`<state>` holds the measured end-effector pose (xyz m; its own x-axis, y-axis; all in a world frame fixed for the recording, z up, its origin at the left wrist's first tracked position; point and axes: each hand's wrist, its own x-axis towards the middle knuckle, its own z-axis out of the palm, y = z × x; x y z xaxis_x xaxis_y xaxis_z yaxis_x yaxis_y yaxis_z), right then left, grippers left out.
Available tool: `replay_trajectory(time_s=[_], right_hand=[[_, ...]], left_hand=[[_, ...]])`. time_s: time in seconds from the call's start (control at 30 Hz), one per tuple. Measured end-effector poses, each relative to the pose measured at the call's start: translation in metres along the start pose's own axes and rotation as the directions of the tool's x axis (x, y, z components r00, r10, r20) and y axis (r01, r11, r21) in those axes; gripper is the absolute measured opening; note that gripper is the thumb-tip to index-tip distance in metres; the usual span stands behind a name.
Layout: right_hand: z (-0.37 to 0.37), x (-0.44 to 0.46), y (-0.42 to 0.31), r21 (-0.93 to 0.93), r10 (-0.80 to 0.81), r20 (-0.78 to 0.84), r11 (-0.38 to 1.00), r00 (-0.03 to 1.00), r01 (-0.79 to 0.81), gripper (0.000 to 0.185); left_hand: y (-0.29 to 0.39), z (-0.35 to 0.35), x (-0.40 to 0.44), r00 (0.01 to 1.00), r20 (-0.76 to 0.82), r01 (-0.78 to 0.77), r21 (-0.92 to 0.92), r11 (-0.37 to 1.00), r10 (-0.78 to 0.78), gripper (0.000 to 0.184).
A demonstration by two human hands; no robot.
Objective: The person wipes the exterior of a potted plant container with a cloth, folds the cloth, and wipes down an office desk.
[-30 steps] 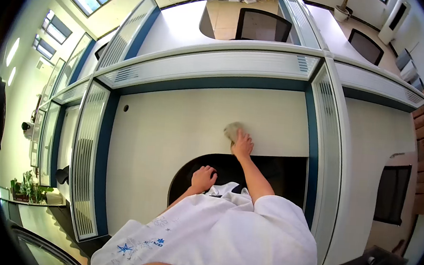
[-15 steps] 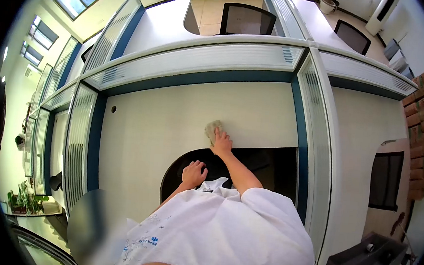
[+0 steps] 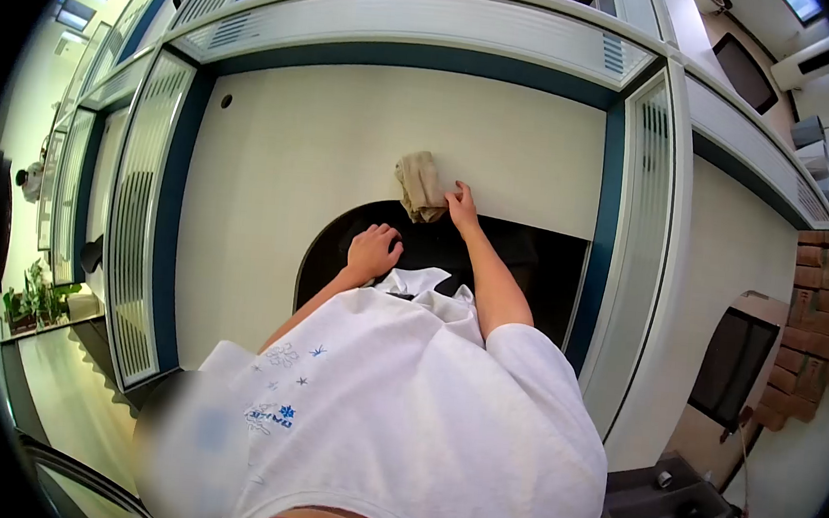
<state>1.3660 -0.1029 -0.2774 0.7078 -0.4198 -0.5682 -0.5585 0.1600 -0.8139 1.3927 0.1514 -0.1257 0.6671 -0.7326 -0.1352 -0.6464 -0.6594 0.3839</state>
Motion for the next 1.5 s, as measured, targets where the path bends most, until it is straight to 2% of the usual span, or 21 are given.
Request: replay_trajectory(time_s=[0.1,0.2,0.3,0.37,0.4,0.5,0.53,0.63,0.83,0.97,1.17,1.3,1.43,1.5], right_hand=[[-0.001,0.001,0.001,-0.028,-0.009,-0.036,1.000,0.999,0.008,0.067],[0.000,0.004,0.009,-0.344,-0.295,-0.298,0.921,0.908,0.186,0.060],[-0.018,-0.005,-0.004,-0.608,-0.339,-0.546,0.789,0.766,-0.083,0.059],[-0.035,-0.017,-0.022,-0.452,-0.190,-0.686,0.868,0.703,-0.206,0.058],[-0.042,-0.016,-0.020,-0.426,-0.156,-0.707,0.872,0.690,-0.239,0.059],[-0.056,-0.012,-0.015,-0.431,-0.170,-0.707,0.873,0.686,-0.227,0.061],[-0.062,-0.010,-0.014,-0.417,-0.142,-0.680,0.882,0.719,-0.220,0.065],[-0.071,-0.008,-0.013,-0.491,-0.158,-0.623,0.841,0.766,-0.227,0.076],[-0.068,-0.009,-0.006,-0.616,-0.228,-0.588,0.747,0.776,-0.248,0.087],[-0.071,-0.010,-0.008,-0.662,-0.261,-0.581,0.702,0.771,-0.261,0.089],[-0.080,-0.002,0.008,-0.739,-0.391,-0.542,0.643,0.744,-0.201,0.090],[-0.092,0.003,0.012,-0.801,-0.442,-0.481,0.573,0.757,-0.173,0.092],[-0.098,0.013,0.015,-0.832,-0.524,-0.455,0.538,0.720,-0.134,0.091],[-0.106,0.018,0.014,-0.858,-0.557,-0.390,0.509,0.733,-0.070,0.086]], left_hand=[[-0.002,0.002,0.001,1.000,-0.017,0.000,-0.009,1.000,0.000,0.022],[-0.002,0.003,0.000,1.000,-0.032,-0.002,-0.020,1.000,0.001,0.022],[-0.002,0.002,-0.002,1.000,-0.025,0.000,-0.028,1.000,0.000,0.022],[-0.002,0.001,-0.001,1.000,-0.017,-0.001,-0.031,1.000,0.001,0.022],[-0.001,0.001,0.000,1.000,-0.017,-0.004,-0.033,0.999,0.004,0.022],[-0.001,-0.001,0.002,1.000,-0.004,-0.012,-0.029,1.000,0.012,0.022],[0.000,-0.001,0.002,1.000,0.004,-0.014,-0.026,1.000,0.014,0.022],[0.000,-0.002,0.003,0.999,0.018,-0.026,-0.030,0.999,0.027,0.022],[-0.001,0.000,0.004,0.999,0.025,-0.028,-0.019,0.999,0.029,0.024],[-0.001,0.000,0.007,0.998,0.059,-0.004,-0.040,0.999,0.007,0.025],[0.000,0.001,0.008,0.999,0.038,0.034,-0.062,0.998,-0.032,0.022],[0.001,0.000,0.005,0.997,0.039,0.074,-0.080,0.994,-0.071,0.019],[0.001,0.003,0.000,0.993,0.021,0.118,-0.088,0.989,-0.117,0.018],[-0.002,0.005,-0.003,0.989,0.010,0.150,-0.086,0.985,-0.149,0.017]])
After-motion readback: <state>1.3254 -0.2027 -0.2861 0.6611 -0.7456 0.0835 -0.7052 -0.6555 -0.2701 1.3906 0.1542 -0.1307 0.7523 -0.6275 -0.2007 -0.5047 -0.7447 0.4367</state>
